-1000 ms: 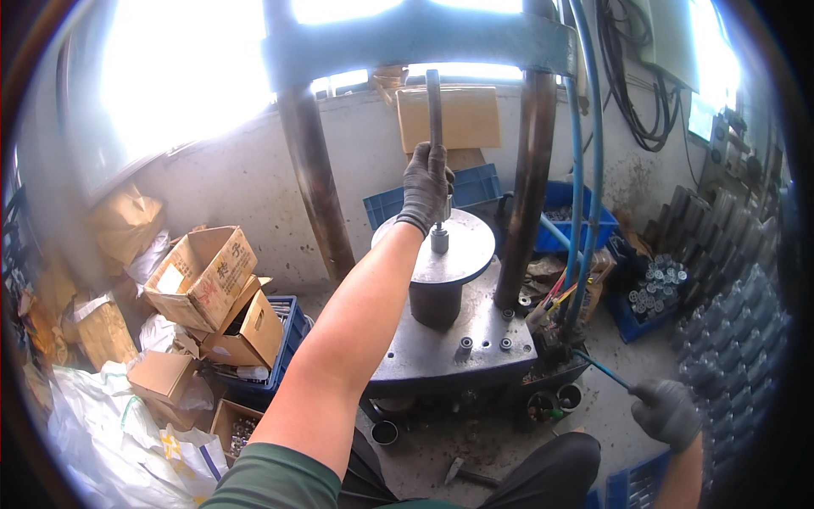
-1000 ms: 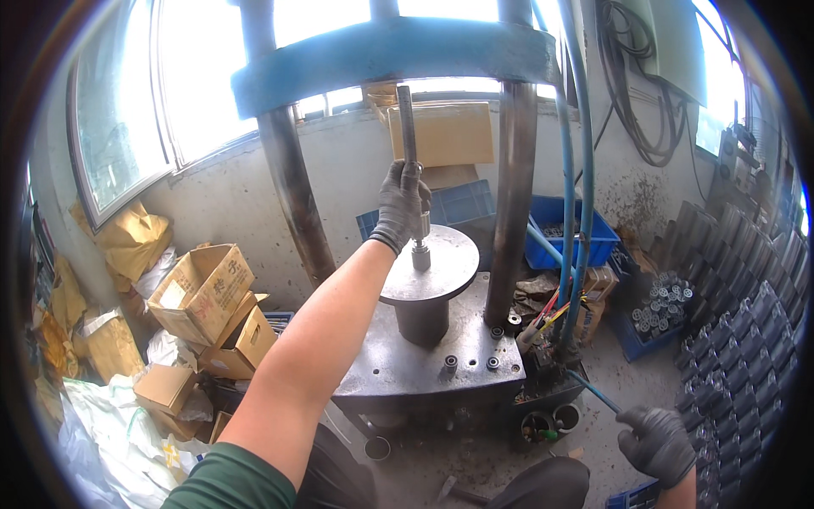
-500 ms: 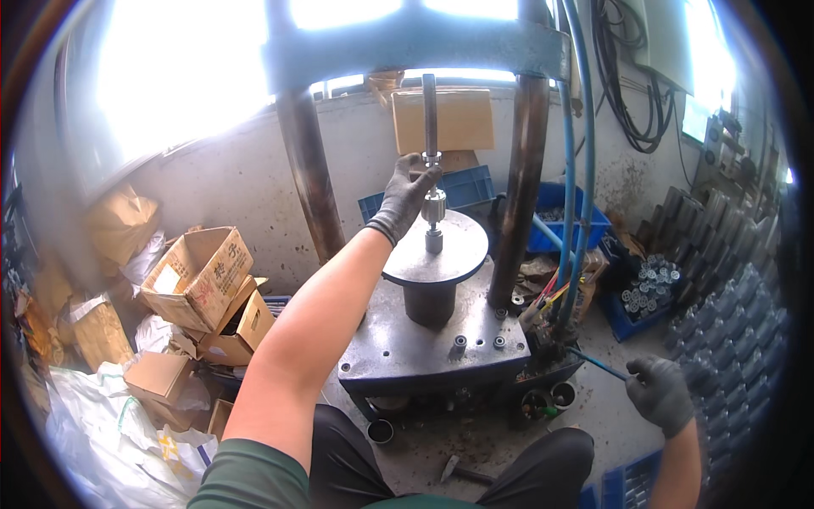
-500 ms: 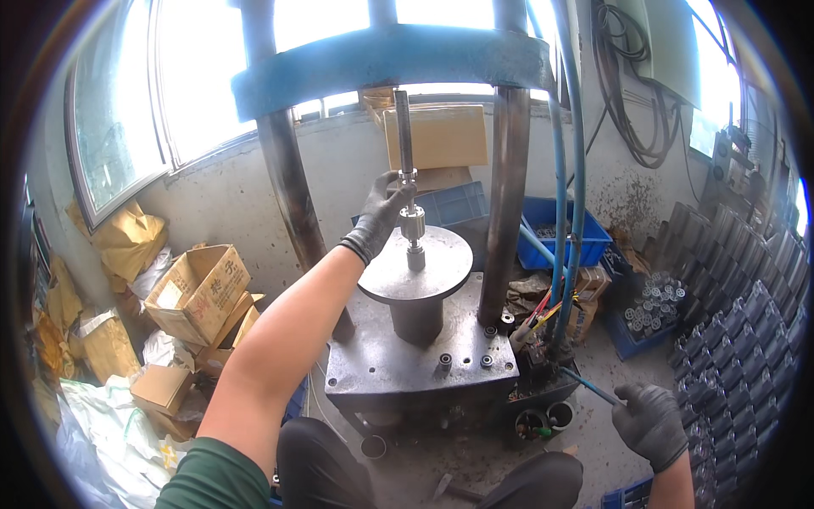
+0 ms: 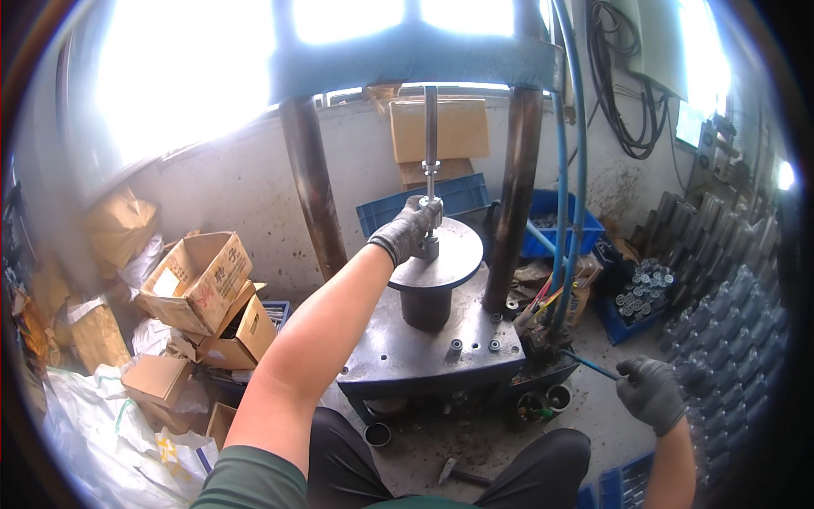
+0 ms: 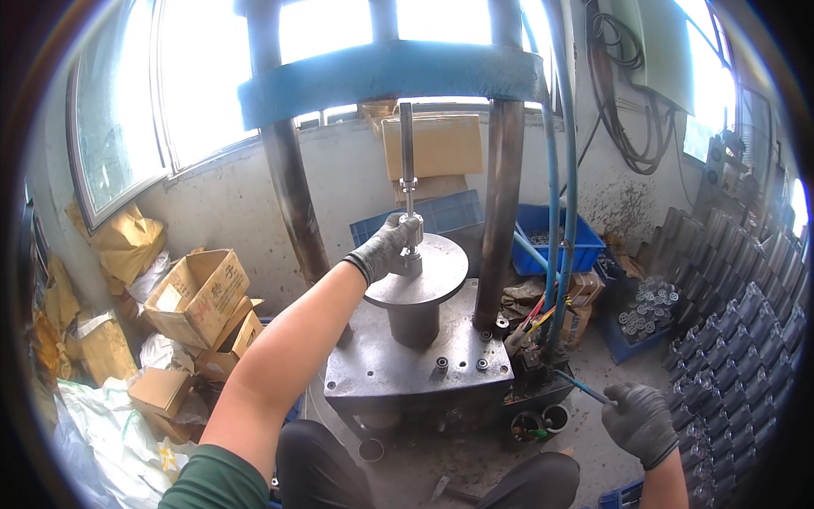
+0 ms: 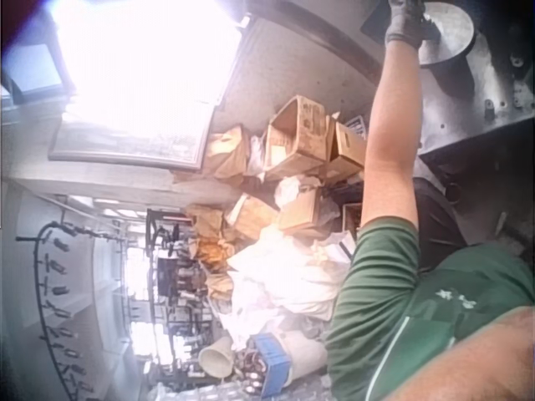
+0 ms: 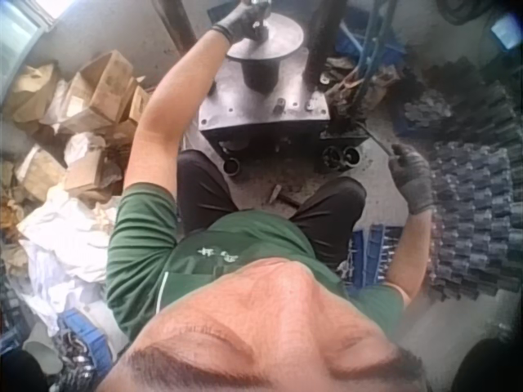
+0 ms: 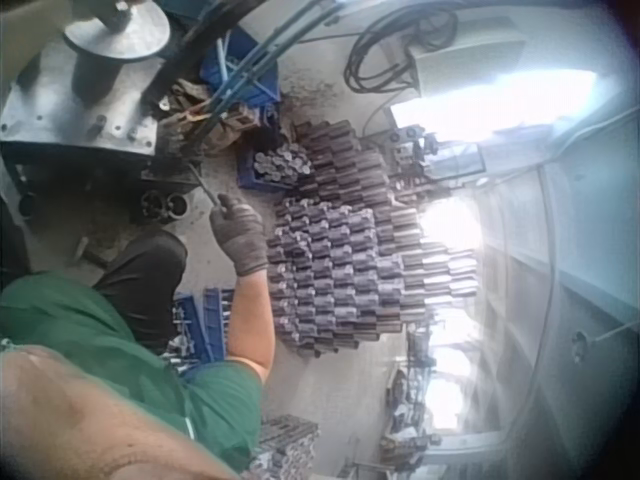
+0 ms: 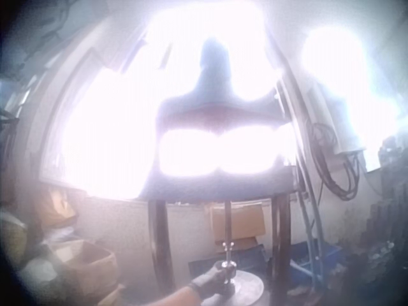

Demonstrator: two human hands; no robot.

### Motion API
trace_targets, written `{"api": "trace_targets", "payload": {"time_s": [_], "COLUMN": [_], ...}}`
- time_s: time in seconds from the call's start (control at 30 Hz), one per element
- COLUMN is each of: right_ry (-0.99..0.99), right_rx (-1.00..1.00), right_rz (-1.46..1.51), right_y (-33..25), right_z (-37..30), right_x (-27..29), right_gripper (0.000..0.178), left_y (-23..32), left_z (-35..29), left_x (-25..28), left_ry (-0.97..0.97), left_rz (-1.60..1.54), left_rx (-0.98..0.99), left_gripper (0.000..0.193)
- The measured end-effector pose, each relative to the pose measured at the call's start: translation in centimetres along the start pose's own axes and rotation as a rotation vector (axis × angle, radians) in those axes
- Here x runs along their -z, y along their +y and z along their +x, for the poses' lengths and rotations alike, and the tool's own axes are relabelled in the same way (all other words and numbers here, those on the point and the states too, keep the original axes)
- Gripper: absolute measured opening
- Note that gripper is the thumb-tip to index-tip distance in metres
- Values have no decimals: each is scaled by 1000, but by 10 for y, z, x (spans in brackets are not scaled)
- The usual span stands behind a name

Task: The worker uses a hydraulic press or similar industrial machine to assemble cylindrical metal components by pressing rods and gears together.

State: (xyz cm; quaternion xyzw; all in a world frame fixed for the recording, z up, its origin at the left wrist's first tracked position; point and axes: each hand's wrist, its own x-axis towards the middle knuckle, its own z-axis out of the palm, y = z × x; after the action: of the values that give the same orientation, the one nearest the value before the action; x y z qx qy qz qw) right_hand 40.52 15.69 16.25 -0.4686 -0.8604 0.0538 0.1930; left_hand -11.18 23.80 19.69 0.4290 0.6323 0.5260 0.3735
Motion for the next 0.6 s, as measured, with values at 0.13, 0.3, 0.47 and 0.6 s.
{"api": "trace_targets", "payload": {"time_s": [0.13, 0.3, 0.47, 0.6], "right_ry": [-35, -40, -34, -24], "right_rx": [-32, -36, -55, -40], "right_rz": [-14, -50, 4, 0], "right_y": [-4, -4, 2, 4], "right_z": [1, -1, -1, -1], "right_x": [3, 5, 1, 0], "right_gripper": [31, 31, 32, 31], "left_y": [-9, 3, 8, 6], "left_z": [10, 4, 4, 6], "left_x": [-2, -21, -25, -26], "left_ry": [1, 16, 21, 5], "left_rz": [-14, -65, -11, -12], "left_rx": [-34, -7, 9, -10], "left_gripper": [55, 51, 51, 51]}}
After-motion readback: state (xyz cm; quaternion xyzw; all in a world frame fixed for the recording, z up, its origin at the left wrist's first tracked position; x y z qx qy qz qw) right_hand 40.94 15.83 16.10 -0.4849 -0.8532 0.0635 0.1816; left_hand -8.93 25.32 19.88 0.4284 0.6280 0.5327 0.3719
